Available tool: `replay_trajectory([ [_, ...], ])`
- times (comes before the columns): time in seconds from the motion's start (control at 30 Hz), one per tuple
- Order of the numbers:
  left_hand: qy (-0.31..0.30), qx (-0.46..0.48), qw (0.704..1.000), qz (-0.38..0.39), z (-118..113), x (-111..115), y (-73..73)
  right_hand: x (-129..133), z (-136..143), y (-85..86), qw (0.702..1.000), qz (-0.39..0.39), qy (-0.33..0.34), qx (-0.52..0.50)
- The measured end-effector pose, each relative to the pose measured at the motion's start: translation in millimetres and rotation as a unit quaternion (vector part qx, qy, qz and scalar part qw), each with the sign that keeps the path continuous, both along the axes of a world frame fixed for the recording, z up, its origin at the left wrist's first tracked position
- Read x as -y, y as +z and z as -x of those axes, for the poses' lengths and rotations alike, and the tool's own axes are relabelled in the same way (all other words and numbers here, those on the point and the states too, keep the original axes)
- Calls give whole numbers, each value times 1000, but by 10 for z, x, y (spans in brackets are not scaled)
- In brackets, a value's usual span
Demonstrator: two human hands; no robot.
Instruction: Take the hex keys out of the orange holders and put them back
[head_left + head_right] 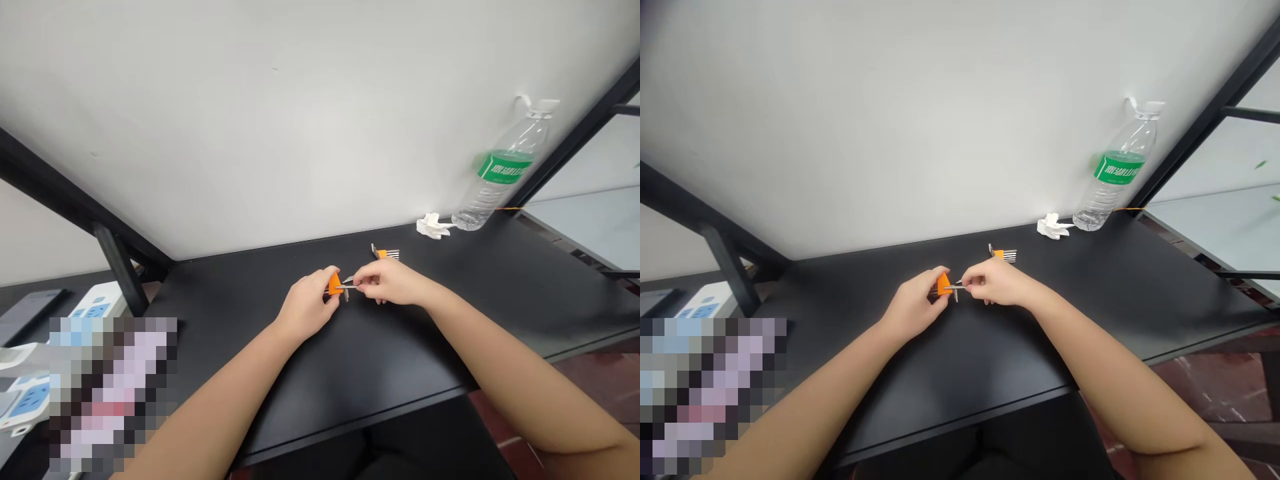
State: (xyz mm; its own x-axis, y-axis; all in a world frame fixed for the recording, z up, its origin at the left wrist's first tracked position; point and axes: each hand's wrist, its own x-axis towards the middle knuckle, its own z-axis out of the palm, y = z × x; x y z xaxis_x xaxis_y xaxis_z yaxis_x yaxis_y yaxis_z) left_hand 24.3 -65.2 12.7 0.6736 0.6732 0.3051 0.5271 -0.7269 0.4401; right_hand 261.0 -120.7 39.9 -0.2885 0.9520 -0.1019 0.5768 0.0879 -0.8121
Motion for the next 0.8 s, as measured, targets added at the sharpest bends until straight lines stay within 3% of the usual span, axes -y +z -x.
replay_trajectory([
  [0.33,-1,55,998,-8,14,14,-19,-2,-8,22,993,66,-34,-95],
  [0.8,6,113,993,19,36,7,-59,19,56,39,983,88,-44,-154],
])
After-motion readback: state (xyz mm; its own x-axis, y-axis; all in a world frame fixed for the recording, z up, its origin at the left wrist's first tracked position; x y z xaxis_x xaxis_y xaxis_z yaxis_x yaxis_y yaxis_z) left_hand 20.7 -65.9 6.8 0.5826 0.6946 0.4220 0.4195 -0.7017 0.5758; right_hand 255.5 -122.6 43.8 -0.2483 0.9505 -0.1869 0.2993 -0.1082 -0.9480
